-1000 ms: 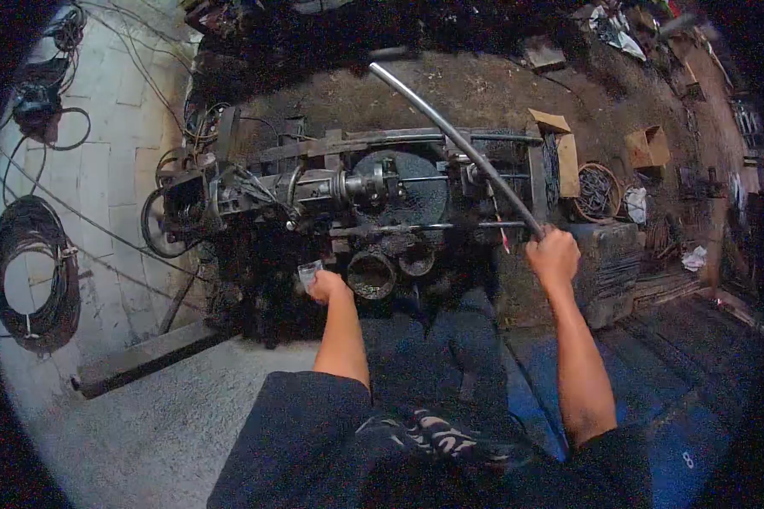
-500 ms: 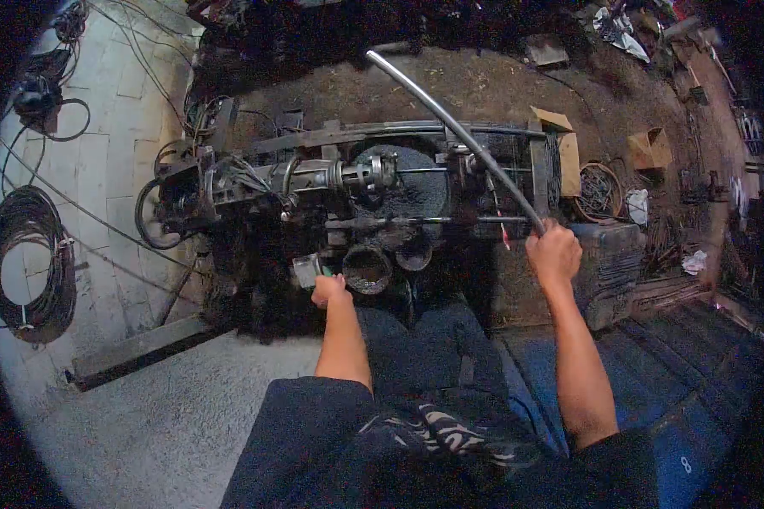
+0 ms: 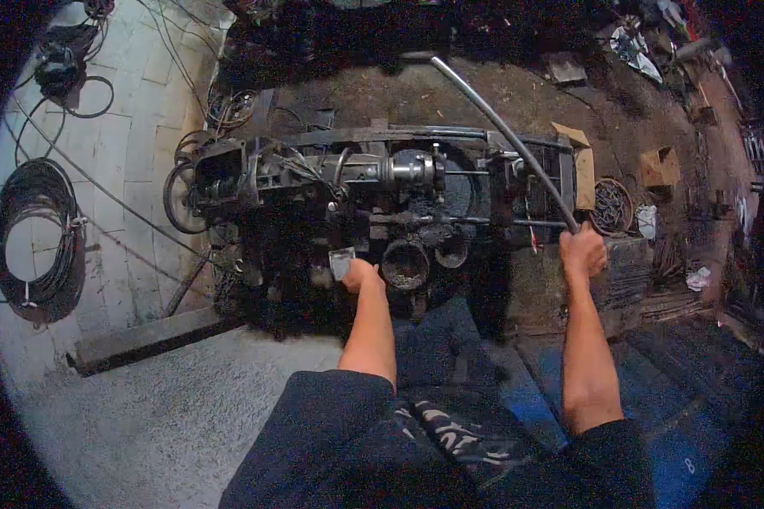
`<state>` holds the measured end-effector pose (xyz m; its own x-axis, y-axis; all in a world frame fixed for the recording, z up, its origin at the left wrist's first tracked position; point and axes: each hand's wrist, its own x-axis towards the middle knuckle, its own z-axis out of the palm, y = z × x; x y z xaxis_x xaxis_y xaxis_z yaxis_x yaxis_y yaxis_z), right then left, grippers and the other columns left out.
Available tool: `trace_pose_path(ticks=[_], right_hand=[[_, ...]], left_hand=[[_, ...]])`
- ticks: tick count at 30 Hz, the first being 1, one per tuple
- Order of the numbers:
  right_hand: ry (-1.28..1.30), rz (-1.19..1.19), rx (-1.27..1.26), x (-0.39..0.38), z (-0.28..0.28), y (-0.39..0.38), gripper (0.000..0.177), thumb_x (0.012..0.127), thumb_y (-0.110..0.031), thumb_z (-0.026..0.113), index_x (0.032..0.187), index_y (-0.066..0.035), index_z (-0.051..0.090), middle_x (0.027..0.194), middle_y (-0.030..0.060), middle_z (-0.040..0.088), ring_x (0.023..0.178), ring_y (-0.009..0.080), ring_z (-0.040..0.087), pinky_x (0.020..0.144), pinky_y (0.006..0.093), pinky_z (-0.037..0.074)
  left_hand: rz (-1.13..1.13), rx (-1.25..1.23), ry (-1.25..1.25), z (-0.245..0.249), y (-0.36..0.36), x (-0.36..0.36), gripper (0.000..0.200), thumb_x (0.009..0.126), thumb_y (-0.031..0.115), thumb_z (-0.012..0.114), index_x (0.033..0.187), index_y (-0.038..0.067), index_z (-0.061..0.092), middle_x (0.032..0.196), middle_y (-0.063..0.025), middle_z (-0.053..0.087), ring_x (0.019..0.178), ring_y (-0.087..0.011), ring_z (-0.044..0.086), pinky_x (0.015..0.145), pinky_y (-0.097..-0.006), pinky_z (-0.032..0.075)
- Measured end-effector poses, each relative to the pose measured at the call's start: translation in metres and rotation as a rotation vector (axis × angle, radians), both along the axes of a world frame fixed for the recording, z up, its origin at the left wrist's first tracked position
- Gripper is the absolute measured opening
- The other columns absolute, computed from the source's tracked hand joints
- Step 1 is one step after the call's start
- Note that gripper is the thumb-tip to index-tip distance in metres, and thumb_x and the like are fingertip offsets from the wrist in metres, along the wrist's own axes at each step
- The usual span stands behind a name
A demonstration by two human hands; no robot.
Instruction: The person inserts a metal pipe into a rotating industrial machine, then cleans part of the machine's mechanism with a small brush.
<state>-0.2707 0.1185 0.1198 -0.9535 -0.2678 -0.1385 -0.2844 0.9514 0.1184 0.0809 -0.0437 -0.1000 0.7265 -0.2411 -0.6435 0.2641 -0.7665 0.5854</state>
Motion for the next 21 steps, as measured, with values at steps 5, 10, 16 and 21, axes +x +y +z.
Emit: trace_pose_path(ticks=[5, 10, 16, 21], right_hand=[[0.085, -0.009, 0.070, 0.003, -0.011, 0.000, 0.029, 0.067, -0.033, 0.066, 0.084, -0.009, 0.065, 0.085, 0.0182, 0.067, 0.084, 0.0388, 0.065, 0.072, 0.0485, 0.052], [-0.004, -0.056, 0.148, 0.001, -0.014, -0.001, 0.034, 0.074, -0.033, 0.065, 0.099, -0.011, 0.066, 0.094, 0.0163, 0.067, 0.090, 0.0365, 0.065, 0.076, 0.0471, 0.052], [0.045, -0.040, 0.118, 0.002, -0.011, -0.002, 0.033, 0.072, -0.035, 0.065, 0.095, -0.011, 0.065, 0.090, 0.0162, 0.067, 0.085, 0.0383, 0.065, 0.073, 0.0487, 0.052], [0.075, -0.032, 0.117, -0.002, -0.021, 0.004, 0.032, 0.071, -0.034, 0.065, 0.093, -0.011, 0.065, 0.089, 0.0163, 0.067, 0.085, 0.0387, 0.064, 0.073, 0.0488, 0.052]], left_hand=[[-0.088, 0.128, -0.096, 0.012, -0.001, -0.003, 0.036, 0.079, 0.013, 0.048, 0.101, -0.013, 0.059, 0.110, -0.0302, 0.058, 0.106, -0.0406, 0.056, 0.086, -0.0460, 0.048], [-0.058, 0.081, -0.063, 0.012, -0.001, -0.001, 0.034, 0.080, 0.015, 0.048, 0.100, -0.010, 0.062, 0.112, -0.0282, 0.058, 0.104, -0.0399, 0.057, 0.089, -0.0468, 0.047], [-0.243, 0.077, -0.148, -0.023, 0.011, 0.011, 0.033, 0.083, 0.017, 0.046, 0.100, -0.006, 0.064, 0.104, -0.0250, 0.063, 0.093, -0.0389, 0.062, 0.083, -0.0447, 0.049], [-0.107, 0.008, -0.007, 0.001, 0.007, 0.000, 0.031, 0.083, 0.014, 0.046, 0.099, -0.007, 0.063, 0.093, -0.0236, 0.064, 0.068, -0.0333, 0.066, 0.059, -0.0385, 0.057]])
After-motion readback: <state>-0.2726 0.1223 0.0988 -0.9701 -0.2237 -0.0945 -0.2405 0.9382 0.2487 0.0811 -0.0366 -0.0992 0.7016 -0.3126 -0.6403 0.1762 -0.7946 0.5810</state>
